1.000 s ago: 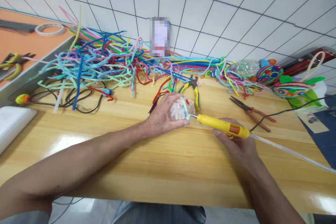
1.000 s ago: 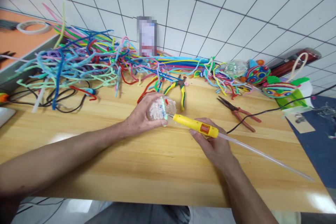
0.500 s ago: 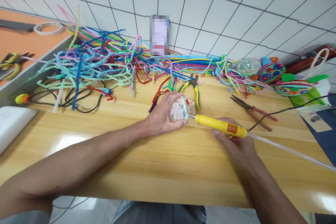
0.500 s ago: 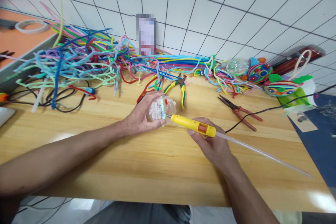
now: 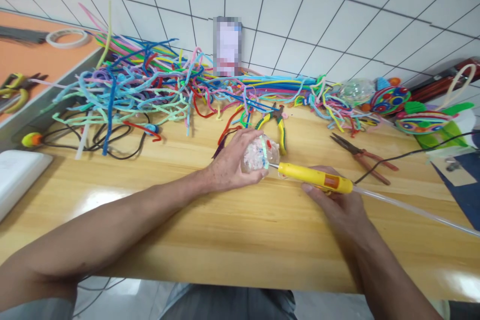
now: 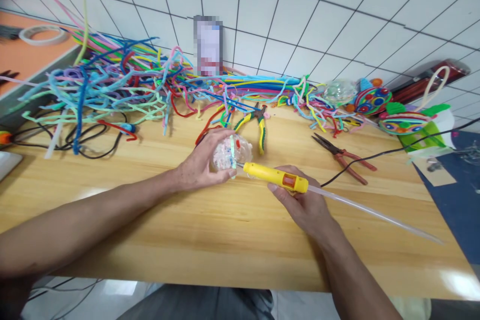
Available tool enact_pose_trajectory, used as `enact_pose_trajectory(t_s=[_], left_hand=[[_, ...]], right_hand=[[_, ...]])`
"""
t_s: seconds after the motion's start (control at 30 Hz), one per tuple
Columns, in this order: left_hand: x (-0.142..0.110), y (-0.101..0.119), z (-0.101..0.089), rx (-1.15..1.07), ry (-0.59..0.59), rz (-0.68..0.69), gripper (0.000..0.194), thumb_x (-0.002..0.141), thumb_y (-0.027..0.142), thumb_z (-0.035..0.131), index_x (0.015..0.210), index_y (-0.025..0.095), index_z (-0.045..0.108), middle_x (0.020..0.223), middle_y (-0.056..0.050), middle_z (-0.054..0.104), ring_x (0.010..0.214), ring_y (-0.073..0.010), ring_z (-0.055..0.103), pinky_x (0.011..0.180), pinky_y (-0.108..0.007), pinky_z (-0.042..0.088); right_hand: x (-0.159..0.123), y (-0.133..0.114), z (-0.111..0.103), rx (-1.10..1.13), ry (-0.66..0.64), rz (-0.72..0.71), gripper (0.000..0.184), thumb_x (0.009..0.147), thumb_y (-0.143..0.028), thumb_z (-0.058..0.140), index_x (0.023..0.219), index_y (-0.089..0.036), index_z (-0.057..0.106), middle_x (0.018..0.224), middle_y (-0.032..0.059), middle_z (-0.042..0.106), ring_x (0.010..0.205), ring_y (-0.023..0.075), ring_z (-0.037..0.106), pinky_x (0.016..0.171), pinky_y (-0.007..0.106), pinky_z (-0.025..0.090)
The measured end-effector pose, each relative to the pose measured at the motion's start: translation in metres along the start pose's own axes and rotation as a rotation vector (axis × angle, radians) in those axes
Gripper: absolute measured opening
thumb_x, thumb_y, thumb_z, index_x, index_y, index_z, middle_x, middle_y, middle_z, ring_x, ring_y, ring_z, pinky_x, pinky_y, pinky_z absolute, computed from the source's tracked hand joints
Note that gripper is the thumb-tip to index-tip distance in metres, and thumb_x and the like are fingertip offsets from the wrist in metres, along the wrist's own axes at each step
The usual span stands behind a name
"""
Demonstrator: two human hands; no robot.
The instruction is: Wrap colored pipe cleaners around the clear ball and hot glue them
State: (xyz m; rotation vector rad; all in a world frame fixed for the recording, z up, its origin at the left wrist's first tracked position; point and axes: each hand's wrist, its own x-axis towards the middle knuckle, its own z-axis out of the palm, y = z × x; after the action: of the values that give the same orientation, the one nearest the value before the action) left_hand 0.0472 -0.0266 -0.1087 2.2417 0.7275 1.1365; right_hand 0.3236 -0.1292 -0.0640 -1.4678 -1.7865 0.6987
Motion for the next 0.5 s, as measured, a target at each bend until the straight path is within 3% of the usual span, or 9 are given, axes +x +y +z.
enact_pose_trajectory(t_s=[0.5], left_hand=[[-0.0002,-0.0009,-0.0006,-0.016,-0.006,-0.016,0.08,0.084,0.041,0.081,0.152,0.024,0.042,0.148,-0.016,0.057,0.142,-0.0365,0.054,0.121,-0.059,0.046]], right_hand=[[0.0006,0.0024,-0.0013,-0.006,-0.015,-0.051,0.015,0.098,-0.036,0.069,0.112,-0.032,0.072,0.098,0.0024,0.076,0.075,0.0207,0.072,0.054,0.029,0.056]])
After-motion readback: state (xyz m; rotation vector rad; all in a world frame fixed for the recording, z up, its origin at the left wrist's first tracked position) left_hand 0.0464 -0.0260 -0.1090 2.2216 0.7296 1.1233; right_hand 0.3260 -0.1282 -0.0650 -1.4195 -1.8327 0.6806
